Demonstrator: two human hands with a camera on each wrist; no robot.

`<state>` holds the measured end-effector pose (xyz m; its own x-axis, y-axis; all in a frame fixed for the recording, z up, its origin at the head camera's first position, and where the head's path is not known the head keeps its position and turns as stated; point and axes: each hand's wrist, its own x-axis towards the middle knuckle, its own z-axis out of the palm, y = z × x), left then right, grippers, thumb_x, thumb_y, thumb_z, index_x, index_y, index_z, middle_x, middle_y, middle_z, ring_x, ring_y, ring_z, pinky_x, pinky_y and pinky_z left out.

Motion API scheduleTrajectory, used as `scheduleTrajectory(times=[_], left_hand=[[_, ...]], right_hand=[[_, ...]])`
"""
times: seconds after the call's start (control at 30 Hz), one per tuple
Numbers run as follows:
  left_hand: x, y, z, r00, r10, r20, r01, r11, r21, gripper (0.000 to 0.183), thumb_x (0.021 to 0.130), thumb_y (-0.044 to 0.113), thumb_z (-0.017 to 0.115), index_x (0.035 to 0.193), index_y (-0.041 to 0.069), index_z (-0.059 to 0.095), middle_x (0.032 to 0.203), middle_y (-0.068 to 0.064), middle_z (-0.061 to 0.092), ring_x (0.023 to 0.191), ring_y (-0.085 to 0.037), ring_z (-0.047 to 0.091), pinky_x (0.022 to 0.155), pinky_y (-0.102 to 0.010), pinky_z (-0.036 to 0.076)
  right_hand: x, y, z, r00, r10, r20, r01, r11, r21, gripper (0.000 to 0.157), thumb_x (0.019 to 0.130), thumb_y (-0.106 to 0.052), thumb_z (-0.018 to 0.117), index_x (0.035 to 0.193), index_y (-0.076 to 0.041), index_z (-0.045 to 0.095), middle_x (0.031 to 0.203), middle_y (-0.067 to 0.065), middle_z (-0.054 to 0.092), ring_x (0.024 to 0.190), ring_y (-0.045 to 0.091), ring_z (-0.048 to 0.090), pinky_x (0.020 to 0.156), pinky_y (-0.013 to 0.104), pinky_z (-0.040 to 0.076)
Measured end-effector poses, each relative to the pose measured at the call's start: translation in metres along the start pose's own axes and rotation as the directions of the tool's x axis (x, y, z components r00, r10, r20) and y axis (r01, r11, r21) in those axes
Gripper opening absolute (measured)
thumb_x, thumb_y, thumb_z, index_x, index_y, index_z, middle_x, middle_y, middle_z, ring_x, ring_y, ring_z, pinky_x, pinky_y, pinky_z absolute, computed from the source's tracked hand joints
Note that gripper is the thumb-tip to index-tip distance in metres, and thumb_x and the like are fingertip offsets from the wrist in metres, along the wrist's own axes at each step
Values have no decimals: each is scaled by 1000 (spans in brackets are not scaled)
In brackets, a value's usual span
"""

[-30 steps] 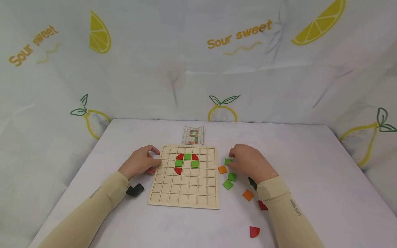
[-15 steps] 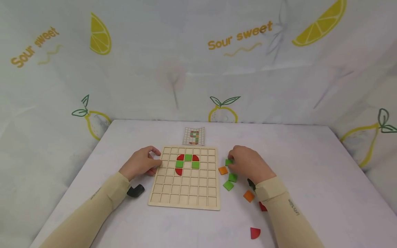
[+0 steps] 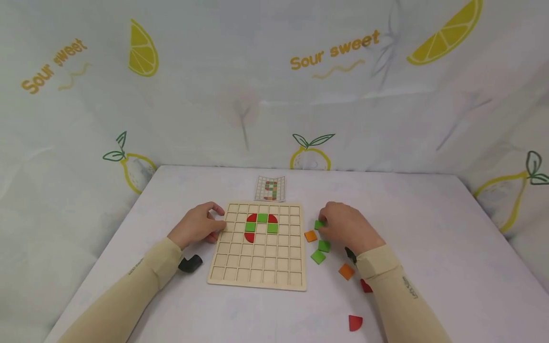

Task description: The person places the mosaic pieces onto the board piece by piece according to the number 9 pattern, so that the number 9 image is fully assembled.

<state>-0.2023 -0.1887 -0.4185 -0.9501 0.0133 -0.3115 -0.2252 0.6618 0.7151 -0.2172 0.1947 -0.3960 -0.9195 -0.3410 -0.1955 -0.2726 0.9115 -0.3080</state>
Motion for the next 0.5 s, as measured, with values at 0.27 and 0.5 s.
scheduleTrajectory(times=[0.27,0.5], left_hand=[[-1,0,0,1000,2,1,-2,1000,14,36,97,21,74,130,11,64,87,-7,75,63,-15,74,63,-28,62],[0,-1,0,1000,3,4,-3,1000,8,36,96,21,74,129,11,63,86,-7,75,63,-15,74,63,-29,62]], right_hand=[[-4,0,-2,1000,5,-18,-5,1000,-8,28,95,-21,80,116,-4,79,121,11,76,101,25,67,90,47,61],[-7,1,-5,999,-11,-36,11,1000,2,28,94,-21,80,116,-4,79,120,11,76,105,27,69,93,49,61]])
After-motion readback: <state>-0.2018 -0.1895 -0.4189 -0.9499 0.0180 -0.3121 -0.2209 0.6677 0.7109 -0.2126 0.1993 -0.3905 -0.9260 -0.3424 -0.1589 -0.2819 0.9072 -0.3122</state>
